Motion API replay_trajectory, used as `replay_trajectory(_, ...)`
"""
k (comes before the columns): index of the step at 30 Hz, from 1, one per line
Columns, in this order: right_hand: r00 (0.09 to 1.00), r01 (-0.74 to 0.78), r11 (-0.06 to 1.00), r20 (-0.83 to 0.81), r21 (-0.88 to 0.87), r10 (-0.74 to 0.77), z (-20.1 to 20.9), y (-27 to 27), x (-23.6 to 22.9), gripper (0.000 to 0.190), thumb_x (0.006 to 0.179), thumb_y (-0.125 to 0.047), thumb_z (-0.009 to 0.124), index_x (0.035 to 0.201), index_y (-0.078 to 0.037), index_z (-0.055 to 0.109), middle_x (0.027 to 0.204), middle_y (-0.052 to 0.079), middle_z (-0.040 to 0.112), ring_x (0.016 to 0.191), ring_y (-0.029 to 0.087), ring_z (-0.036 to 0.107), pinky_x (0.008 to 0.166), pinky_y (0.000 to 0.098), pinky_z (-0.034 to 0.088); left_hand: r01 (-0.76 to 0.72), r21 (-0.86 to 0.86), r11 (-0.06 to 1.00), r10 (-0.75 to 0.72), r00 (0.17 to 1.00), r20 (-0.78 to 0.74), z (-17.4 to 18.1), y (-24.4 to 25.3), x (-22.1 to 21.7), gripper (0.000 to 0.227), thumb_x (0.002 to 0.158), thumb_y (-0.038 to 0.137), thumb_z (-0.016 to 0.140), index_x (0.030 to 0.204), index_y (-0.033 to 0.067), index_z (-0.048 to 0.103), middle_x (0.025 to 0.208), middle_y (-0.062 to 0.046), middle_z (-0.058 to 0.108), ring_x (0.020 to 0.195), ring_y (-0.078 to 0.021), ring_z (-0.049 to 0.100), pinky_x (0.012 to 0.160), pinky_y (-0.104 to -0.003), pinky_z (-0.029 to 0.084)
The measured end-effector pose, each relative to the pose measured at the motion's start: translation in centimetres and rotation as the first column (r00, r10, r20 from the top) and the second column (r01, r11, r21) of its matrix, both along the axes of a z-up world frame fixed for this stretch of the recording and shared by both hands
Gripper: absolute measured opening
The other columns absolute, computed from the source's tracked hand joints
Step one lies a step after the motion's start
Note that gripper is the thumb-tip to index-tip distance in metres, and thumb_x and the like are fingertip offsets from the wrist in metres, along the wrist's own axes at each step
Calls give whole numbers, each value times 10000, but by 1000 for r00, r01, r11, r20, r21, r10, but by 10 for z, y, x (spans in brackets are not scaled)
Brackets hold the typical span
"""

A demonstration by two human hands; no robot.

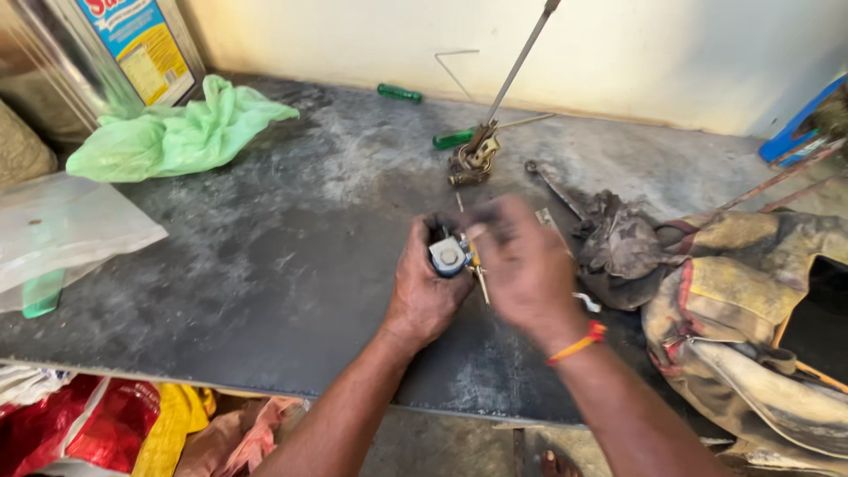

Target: The person disassembles a mechanical solenoid component on a workbench using wrenches, a screwdriver, and a metal rod. They remove a blue plastic cap, unscrew parts with wrenches, and wipe the components with a cloth.

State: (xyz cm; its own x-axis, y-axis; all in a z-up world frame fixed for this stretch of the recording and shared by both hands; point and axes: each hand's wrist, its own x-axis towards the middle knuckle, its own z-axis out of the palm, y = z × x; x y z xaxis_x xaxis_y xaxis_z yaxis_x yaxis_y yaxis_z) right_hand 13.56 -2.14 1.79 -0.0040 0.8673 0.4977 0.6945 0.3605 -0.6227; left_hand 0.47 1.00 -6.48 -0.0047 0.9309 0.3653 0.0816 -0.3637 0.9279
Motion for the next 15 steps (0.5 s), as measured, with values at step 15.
replay_trajectory(15,977,-40,984,213,171,3,-24,-5,-3,149,954,-149,661,1059,-50,622,729,149,670,643,366,665,588,489,486,0,7,1000,0,1000,15,-7,2,-1,561,753,136,806,1234,48,531,1081,-111,694,986,-196,690,856,-352,580)
